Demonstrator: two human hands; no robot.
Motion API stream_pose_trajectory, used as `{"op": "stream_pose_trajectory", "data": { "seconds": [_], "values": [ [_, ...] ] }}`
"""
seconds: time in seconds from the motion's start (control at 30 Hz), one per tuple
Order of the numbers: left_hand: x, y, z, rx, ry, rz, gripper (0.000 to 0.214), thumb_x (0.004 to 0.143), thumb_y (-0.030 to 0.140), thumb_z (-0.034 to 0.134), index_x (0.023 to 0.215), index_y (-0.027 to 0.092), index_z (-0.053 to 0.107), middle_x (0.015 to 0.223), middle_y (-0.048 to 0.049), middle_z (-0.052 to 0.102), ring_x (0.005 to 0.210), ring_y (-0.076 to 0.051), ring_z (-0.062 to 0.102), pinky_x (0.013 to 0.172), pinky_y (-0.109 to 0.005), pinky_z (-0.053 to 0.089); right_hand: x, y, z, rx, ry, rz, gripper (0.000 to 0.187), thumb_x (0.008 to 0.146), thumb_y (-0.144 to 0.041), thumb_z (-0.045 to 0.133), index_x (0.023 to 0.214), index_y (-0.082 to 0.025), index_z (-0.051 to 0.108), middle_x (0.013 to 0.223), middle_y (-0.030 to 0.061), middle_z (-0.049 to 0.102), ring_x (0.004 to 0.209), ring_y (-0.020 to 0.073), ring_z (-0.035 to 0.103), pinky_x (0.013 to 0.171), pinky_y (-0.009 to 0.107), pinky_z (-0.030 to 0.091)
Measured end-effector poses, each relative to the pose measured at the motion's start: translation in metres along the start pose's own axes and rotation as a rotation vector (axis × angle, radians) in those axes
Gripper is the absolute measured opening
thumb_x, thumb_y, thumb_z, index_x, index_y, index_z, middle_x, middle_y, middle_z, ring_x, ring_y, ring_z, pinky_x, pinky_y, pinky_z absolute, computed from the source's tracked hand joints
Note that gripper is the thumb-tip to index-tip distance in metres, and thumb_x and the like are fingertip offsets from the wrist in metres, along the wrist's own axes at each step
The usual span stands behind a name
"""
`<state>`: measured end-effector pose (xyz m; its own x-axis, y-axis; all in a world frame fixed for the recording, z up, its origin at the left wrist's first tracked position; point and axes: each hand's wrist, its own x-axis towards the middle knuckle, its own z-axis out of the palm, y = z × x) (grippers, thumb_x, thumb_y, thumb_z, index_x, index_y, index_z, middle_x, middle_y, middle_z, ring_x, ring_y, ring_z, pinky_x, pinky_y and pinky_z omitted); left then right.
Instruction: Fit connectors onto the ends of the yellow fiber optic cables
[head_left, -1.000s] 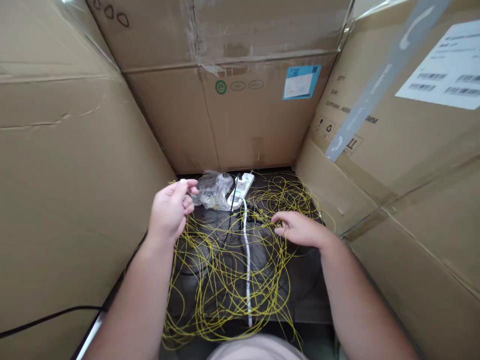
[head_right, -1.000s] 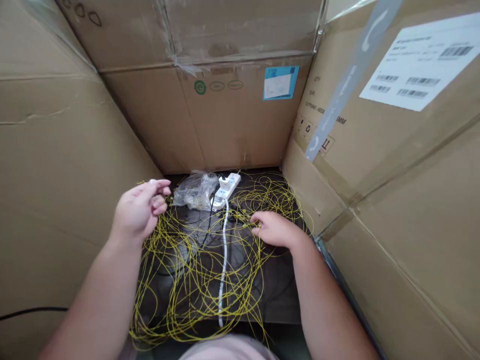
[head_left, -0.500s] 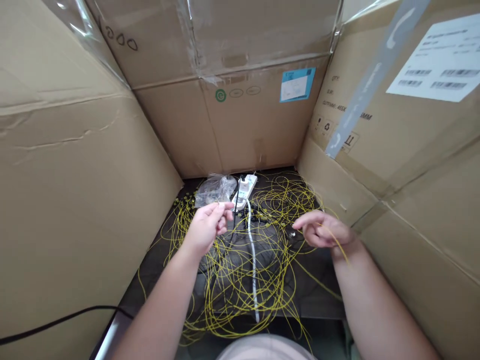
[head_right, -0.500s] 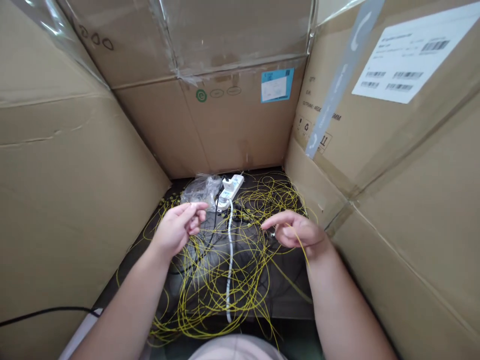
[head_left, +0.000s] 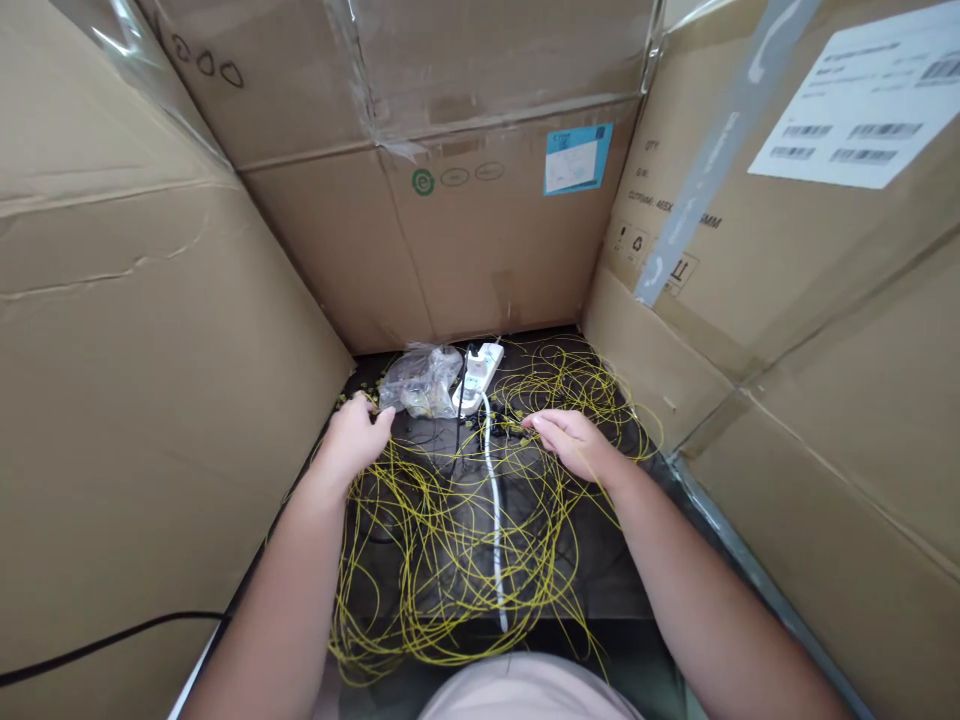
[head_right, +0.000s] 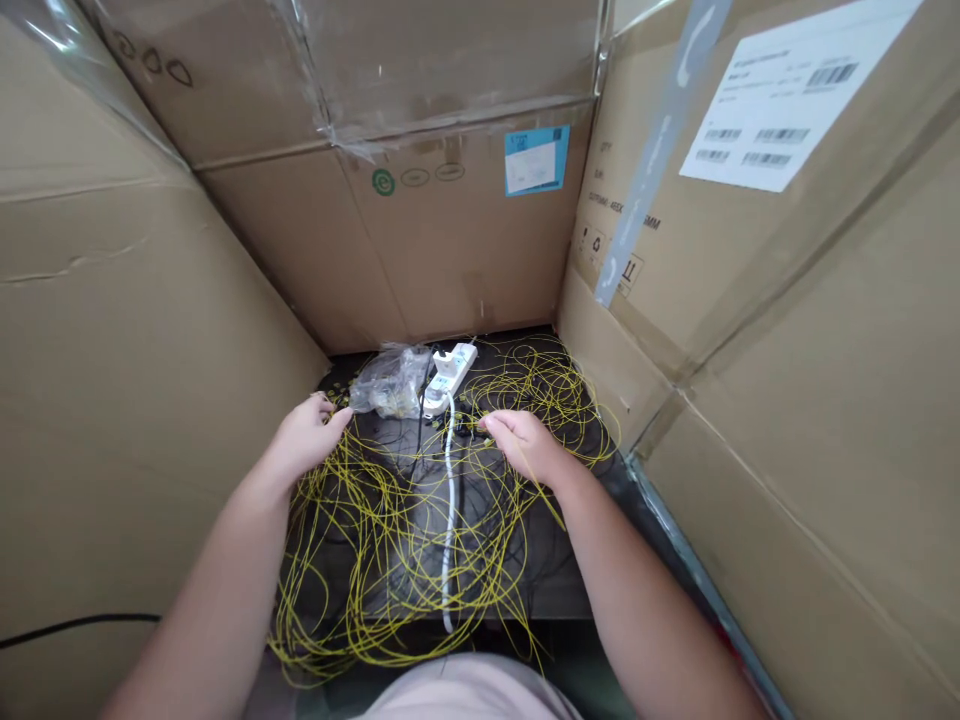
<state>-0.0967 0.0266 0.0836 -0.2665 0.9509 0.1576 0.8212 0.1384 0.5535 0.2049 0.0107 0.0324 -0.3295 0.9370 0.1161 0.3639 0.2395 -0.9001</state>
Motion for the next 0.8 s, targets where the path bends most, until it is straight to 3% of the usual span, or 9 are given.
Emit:
{"op": "stream_pose_trajectory", "data": {
  "seconds": [0.07,0.13,0.2,0.27,0.37,0.43,0.47,0.6,0.8],
  "values": [
    [-0.002,0.001,-0.017,0.381,0.119,0.008,0.049,0.068,0.047,0.058,0.095,0.006,0.058,0.095,-0.0235,0.061,0.091,-0.037,0.055,0.073,-0.044,0.044,0.001,0.0,0.005,-0.2,0.059,-0.071,0.036,0.09,-0.038,0.034,0.074,-0.015,0.057,0.056,-0.0021,0.043,0.053,0.0101,0.04,0.055,0.024,0.031],
    [-0.01,0.01,-0.03,0.499,0.157,0.03,0.055,0.069,0.059,0.052,0.09,0.008,0.06,0.09,-0.0231,0.062,0.09,-0.04,0.056,0.072,-0.047,0.044,0.002,0.0,0.008,-0.361,0.078,-0.118,0.037,0.092,-0.036,0.031,0.069,-0.017,0.052,0.056,-0.0015,0.045,0.053,0.0106,0.041,0.056,0.024,0.031],
    [-0.022,0.023,-0.034,0.416,0.196,0.137,0.048,0.073,0.058,0.048,0.083,0.013,0.063,0.086,-0.0173,0.064,0.087,-0.034,0.058,0.074,-0.043,0.044,0.002,-0.001,0.008,-0.48,0.098,-0.113,0.038,0.093,-0.034,0.027,0.068,-0.018,0.051,0.056,-0.0006,0.048,0.053,0.0109,0.043,0.056,0.024,0.03],
    [-0.039,0.039,-0.023,0.184,0.192,0.33,0.037,0.08,0.049,0.046,0.078,0.017,0.065,0.086,-0.0108,0.066,0.084,-0.026,0.059,0.078,-0.037,0.043,0.002,-0.003,0.009,-0.597,0.131,-0.069,0.037,0.093,-0.033,0.026,0.071,-0.018,0.052,0.059,0.0014,0.053,0.053,0.012,0.047,0.056,0.024,0.029],
    [-0.068,0.061,0.014,-0.202,-0.147,0.493,0.031,0.083,0.041,0.047,0.074,0.018,0.066,0.078,-0.0052,0.066,0.073,-0.017,0.059,0.07,-0.028,0.045,0.002,-0.008,0.013,-0.789,0.184,0.009,0.036,0.093,-0.031,0.025,0.077,-0.018,0.055,0.065,0.0051,0.06,0.056,0.0147,0.053,0.055,0.026,0.027],
    [-0.086,0.073,0.044,-0.329,-0.393,0.459,0.03,0.082,0.041,0.049,0.077,0.018,0.067,0.075,-0.004,0.066,0.067,-0.015,0.058,0.063,-0.026,0.044,0.002,-0.012,0.019,-0.898,0.213,0.061,0.035,0.093,-0.03,0.025,0.081,-0.018,0.056,0.068,0.0075,0.063,0.058,0.017,0.056,0.054,0.026,0.025],
    [-0.094,0.077,0.058,-0.371,-0.45,0.43,0.03,0.08,0.042,0.051,0.078,0.018,0.067,0.074,-0.0037,0.066,0.066,-0.015,0.058,0.061,-0.026,0.043,0.003,-0.014,0.021,-0.941,0.222,0.087,0.035,0.092,-0.03,0.025,0.083,-0.017,0.056,0.07,0.0086,0.064,0.059,0.0181,0.058,0.053,0.027,0.025],
    [-0.104,0.084,0.091,-0.536,-0.59,0.356,0.03,0.079,0.041,0.053,0.077,0.014,0.066,0.071,-0.0037,0.066,0.063,-0.015,0.057,0.059,-0.025,0.043,0.006,-0.015,0.028,-1.009,0.222,0.184,0.034,0.092,-0.029,0.027,0.087,-0.016,0.058,0.071,0.0105,0.066,0.06,0.0203,0.06,0.052,0.026,0.026],
    [-0.1,0.078,0.102,-0.724,-0.678,0.206,0.032,0.082,0.036,0.049,0.072,0.012,0.068,0.069,-0.0065,0.068,0.064,-0.015,0.059,0.065,-0.027,0.047,0.005,-0.007,0.024,-0.822,0.256,0.093,0.037,0.092,-0.031,0.026,0.077,-0.018,0.058,0.06,0.0055,0.061,0.054,0.0159,0.055,0.051,0.026,0.025]
  ]
}}
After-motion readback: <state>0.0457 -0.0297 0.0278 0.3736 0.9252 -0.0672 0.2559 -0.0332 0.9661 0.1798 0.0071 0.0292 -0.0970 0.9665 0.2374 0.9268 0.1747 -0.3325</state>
